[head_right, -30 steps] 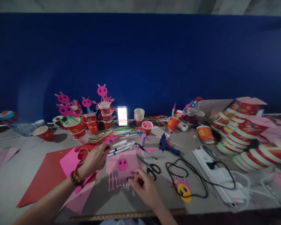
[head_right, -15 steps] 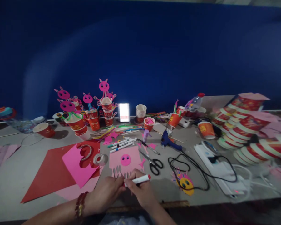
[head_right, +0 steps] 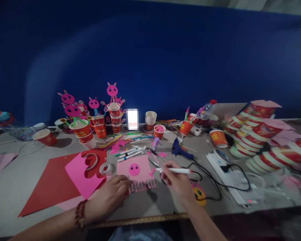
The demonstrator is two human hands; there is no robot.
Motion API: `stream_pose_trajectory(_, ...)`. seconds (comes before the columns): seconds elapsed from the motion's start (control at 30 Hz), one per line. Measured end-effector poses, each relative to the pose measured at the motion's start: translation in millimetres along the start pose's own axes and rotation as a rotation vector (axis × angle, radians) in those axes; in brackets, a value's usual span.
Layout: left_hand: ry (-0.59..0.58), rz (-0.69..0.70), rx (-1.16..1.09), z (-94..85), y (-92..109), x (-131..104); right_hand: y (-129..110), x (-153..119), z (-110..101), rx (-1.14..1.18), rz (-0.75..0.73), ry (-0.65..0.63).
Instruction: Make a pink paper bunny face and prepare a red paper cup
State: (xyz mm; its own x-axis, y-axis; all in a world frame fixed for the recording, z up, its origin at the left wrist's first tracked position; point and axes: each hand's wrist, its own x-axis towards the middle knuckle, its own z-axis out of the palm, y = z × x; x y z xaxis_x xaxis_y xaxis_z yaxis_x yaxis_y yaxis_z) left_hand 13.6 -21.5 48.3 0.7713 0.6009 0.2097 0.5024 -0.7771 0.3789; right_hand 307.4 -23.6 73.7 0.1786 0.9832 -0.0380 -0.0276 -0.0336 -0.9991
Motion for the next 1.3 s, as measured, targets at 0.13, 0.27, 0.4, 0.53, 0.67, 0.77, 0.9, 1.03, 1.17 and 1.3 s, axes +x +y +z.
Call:
stream_pose_trajectory(0.13, 0.007, -0.003, 0.175, 19.6, -9.1, 17.5, 46.6, 14.1, 48.8, -0.160, -0.060, -0.232)
stream_pose_trajectory(0.27, -0.027, -0.030, 0.238, 32.3, -12.1, 16.8, 60.7, 30.6, 68.4, -0.250, -0.232, -0.237)
stream_pose_trajectory(0.4, -0.033, -0.035, 0.248, 37.6, -13.7, 12.8, 68.3, 40.9, 76.1, -0.285, -0.294, -0.206)
stream_pose_trajectory(0.53, 0.013, -0.025, 0.220, 42.5, -17.1, 10.7, 78.8, 42.7, 77.7, -0.326, -0.313, -0.203)
stream_pose_trajectory(0.67, -0.008, -0.036, 0.181, 43.2, -19.1, 9.6, 84.3, 42.7, 75.0, -0.356, -0.304, -0.222)
stream_pose_trajectory(0.77, -0.017, -0.045, 0.162, 41.5, -19.7, 9.4, 84.3, 43.2, 74.2, -0.371, -0.289, -0.244)
stream_pose_trajectory(0.9, -0.012, -0.039, 0.130, 39.3, -20.0, 9.8, 81.7, 43.7, 74.6, -0.413, -0.299, -0.258)
stream_pose_trajectory(1.03, -0.016, -0.051, 0.097, 37.3, -20.1, 11.2, 81.0, 43.9, 74.6, -0.441, -0.311, -0.274)
stream_pose_trajectory(1.17, -0.022, -0.054, 0.100, 40.1, -21.0, 10.2, 81.2, 44.1, 73.9, -0.455, -0.308, -0.289)
stream_pose_trajectory(1.3, -0.037, -0.056, 0.123, 43.0, -21.5, 8.4, 80.4, 44.1, 73.6, -0.460, -0.314, -0.293)
